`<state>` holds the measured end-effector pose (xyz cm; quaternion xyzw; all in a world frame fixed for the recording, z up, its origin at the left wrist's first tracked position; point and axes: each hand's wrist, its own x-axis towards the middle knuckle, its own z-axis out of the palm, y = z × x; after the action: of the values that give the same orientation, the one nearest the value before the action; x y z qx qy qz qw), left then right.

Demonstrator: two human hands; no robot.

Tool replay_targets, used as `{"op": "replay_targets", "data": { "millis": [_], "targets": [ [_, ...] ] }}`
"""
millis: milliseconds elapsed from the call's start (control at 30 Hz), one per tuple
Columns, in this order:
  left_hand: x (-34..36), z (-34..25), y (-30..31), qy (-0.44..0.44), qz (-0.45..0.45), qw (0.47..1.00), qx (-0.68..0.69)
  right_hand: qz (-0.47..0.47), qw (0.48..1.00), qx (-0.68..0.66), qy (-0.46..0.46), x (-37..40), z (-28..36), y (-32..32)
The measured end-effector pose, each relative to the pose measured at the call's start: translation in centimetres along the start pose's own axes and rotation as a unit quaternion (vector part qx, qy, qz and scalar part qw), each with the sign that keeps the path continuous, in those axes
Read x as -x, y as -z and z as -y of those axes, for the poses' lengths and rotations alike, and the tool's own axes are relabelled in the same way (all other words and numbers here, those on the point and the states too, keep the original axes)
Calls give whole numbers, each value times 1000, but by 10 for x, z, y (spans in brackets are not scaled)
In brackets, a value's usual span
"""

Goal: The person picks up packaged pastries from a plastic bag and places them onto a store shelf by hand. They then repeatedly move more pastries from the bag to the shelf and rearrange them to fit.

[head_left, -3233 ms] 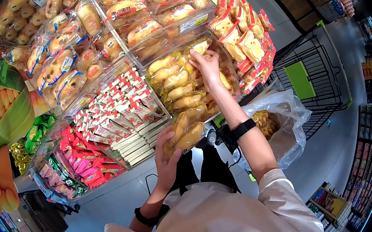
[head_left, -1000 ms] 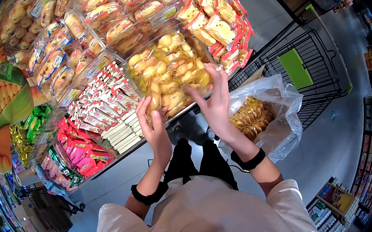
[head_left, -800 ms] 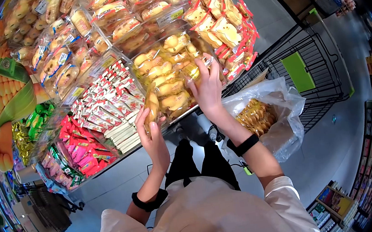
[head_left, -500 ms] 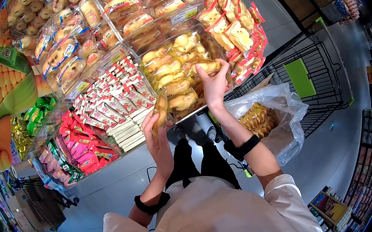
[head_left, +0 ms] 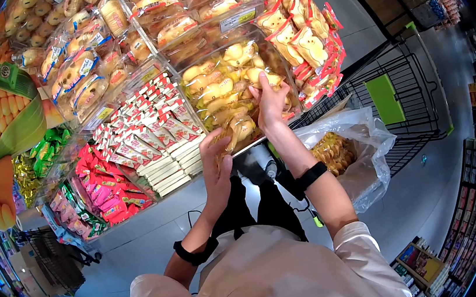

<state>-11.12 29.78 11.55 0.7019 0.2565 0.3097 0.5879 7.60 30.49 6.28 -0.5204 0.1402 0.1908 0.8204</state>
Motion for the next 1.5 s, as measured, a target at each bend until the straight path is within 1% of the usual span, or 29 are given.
{"op": "replay_targets", "data": {
  "millis": [67,100,200,233,333,367,400,467,500,600,633,733,767,800,900,933,1000,1033,1067,1100,1133,1200,1233,1333,1367,1400,1467,1500],
  "targets": [
    [4,-1,1,15,12,1000,13,-29,999,-10,40,1,1,-7],
    [5,0,3,6,28,999,-19,-11,1000,-12,27,0,2,-8],
    [5,3,5,-4,29,999,-12,35,999,-6,27,-9,-2,-10],
    [4,2,6,2,27,1000,6,31,999,27,33,-13,-3,-12],
    [4,2,8,16,20,998,56,81,983,139,85,-28,-8,-14],
    [5,4,8,17,19,997,71,92,980,136,112,-32,-11,-16],
    [5,4,8,19,18,996,86,104,977,162,90,-36,-12,-17],
    [4,0,8,48,7,989,139,129,967,214,46,-46,-12,-17],
    [2,-3,8,63,2,984,166,150,958,236,57,-49,-10,-18],
    [-13,-17,8,139,-28,949,281,133,941,312,15,-51,-4,-17],
    [-20,-21,9,157,-32,934,320,129,944,304,24,-50,-3,-16],
    [-40,-36,16,208,-13,914,347,125,947,293,39,-41,0,-12],
    [-43,-35,15,203,-9,929,310,129,945,300,37,-39,3,-9],
    [-45,-36,15,203,1,927,314,132,942,307,36,-36,7,-5],
    [-50,-39,14,201,24,930,308,136,883,431,130,-21,18,14],
    [-50,-40,14,194,32,932,304,115,874,435,181,-2,29,15],
    [-49,-37,12,179,49,937,296,130,916,360,119,26,45,27],
    [-47,-35,8,154,66,952,255,190,936,287,69,42,55,32],
    [-46,-33,3,127,84,965,215,247,946,210,21,59,68,36],
    [-44,-30,-4,100,103,974,174,286,945,151,-48,77,84,38],
    [-42,-26,-12,52,141,980,128,302,941,122,-93,83,90,46],
    [-38,-17,-24,-46,211,976,33,308,945,99,-37,84,93,57],
    [-39,-16,-28,-85,227,970,-23,279,956,87,-33,82,92,62],
    [-43,-24,-36,-142,167,950,-224,184,982,35,-14,73,83,71],
    [-44,-21,-39,-140,117,961,-208,147,989,12,-1,71,77,71],
    [-48,-22,-36,-151,87,941,-291,110,994,-11,13,71,74,69],
    [-60,-19,-32,-154,81,908,-381,53,996,-62,-19,66,63,64],
    [-68,-15,-31,-171,89,891,-411,34,997,-65,-21,60,56,60]
  ]
}}
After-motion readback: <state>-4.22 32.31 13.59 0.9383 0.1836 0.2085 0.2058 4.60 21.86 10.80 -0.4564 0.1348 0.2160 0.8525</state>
